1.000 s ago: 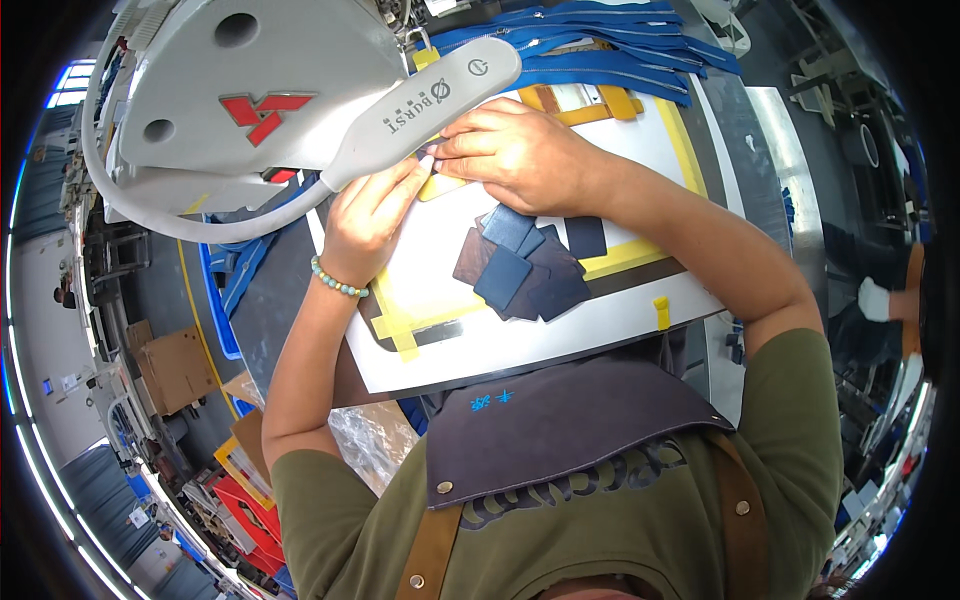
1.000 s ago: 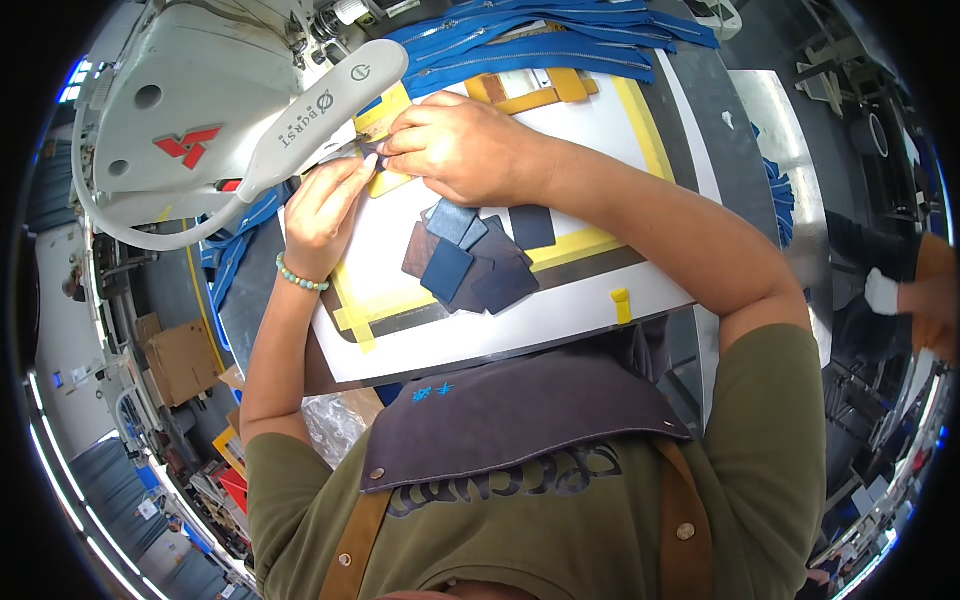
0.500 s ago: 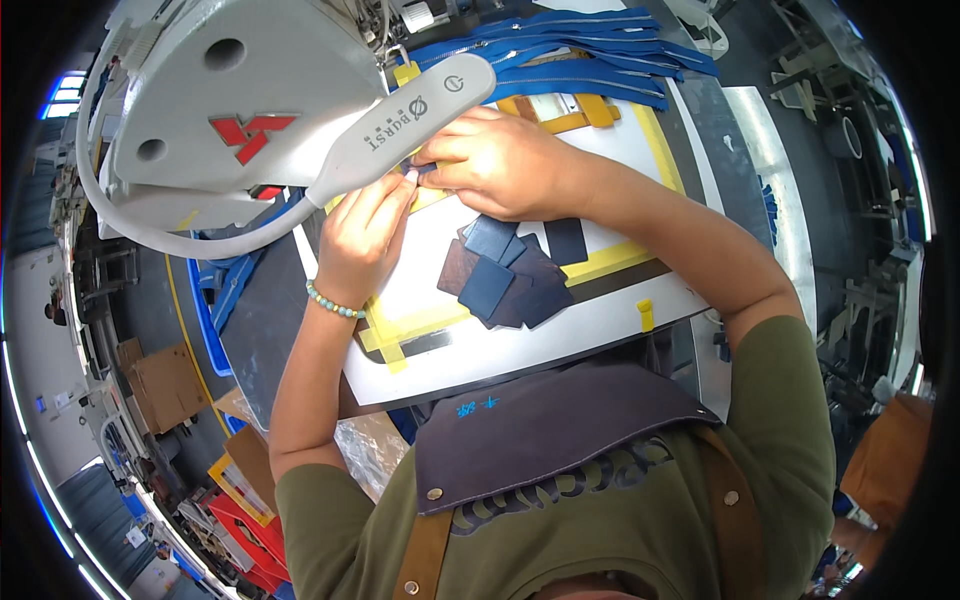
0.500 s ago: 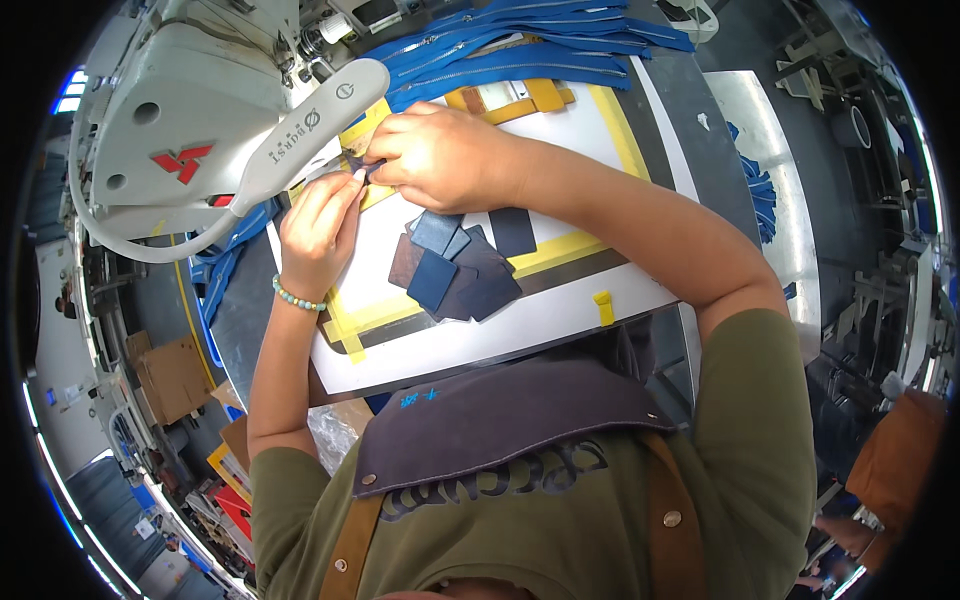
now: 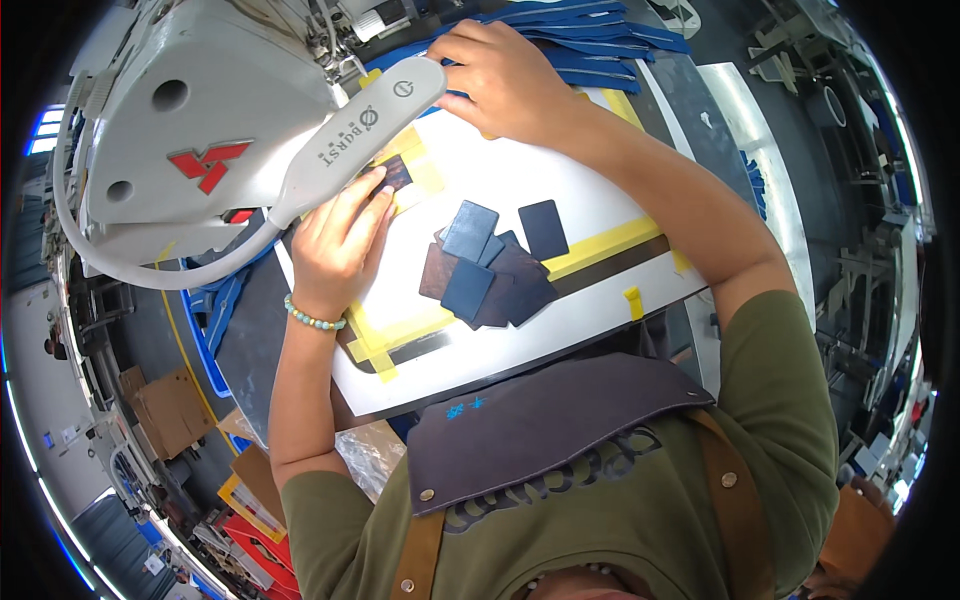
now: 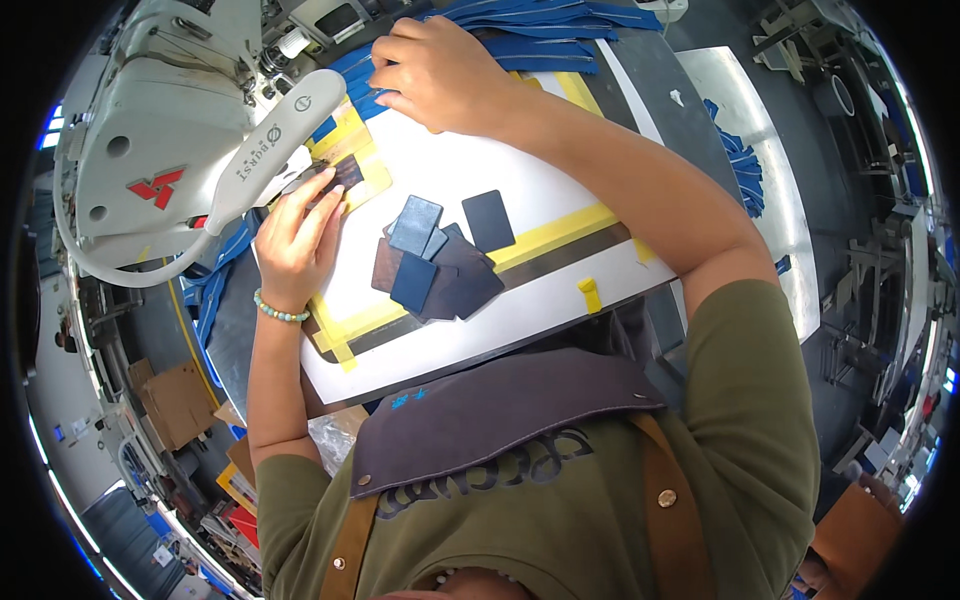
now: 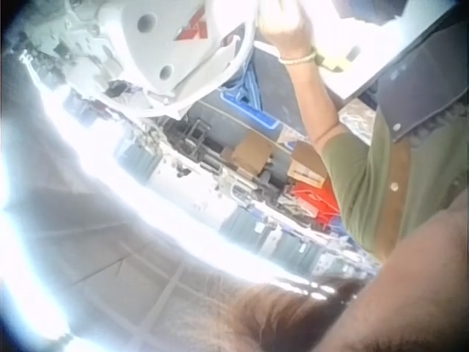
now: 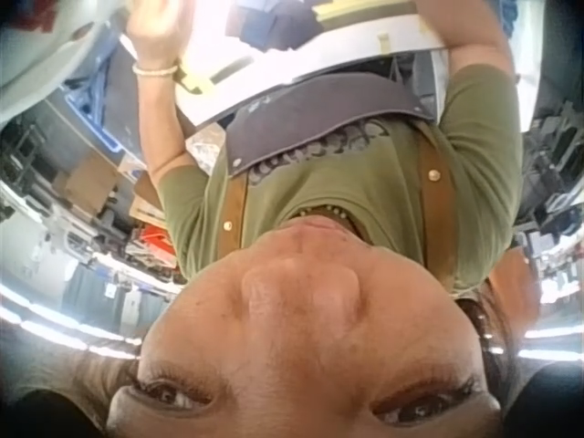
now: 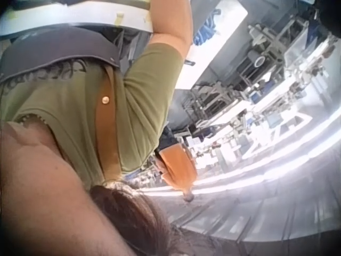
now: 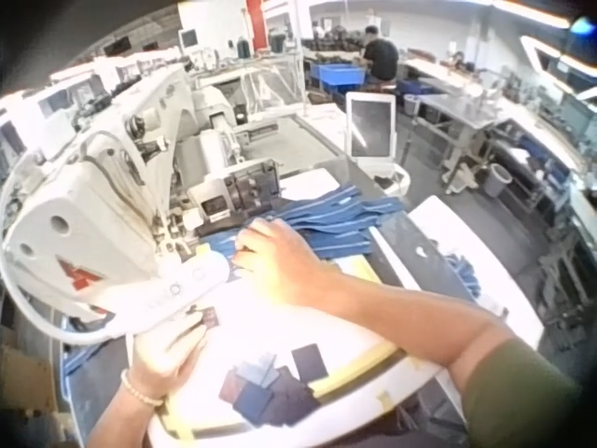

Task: Sew small blue leather patches onto long blue leather straps using an industrial sewing machine.

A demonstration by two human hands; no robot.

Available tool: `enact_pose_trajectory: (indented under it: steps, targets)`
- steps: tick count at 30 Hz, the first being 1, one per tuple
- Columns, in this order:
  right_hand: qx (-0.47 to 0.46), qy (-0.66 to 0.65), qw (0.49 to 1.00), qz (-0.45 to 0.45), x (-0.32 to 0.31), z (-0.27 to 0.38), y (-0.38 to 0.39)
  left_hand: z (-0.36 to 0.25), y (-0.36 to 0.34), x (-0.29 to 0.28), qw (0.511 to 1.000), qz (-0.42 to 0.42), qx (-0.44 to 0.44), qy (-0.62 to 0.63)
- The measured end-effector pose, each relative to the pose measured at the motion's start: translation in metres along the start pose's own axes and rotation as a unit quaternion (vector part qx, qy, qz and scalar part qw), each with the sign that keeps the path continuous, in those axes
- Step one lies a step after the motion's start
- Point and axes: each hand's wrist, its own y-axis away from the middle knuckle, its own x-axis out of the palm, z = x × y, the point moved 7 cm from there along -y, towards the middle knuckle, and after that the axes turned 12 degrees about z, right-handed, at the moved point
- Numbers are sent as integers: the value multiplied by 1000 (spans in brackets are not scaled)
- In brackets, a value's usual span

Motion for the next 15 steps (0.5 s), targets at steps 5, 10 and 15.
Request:
enact_pose_trajectory:
  steps: [5,10,15]
  targets:
    - [0,-17,1000,23,-1,0,1,2,2,1,1000,9,-5,3]
    - [-29,20,999,14,8,4,-1,4,1,1,1000,13,-8,24]
    - [-40,81,995,43,6,4,-3,2,-2,1,1000,9,2,12]
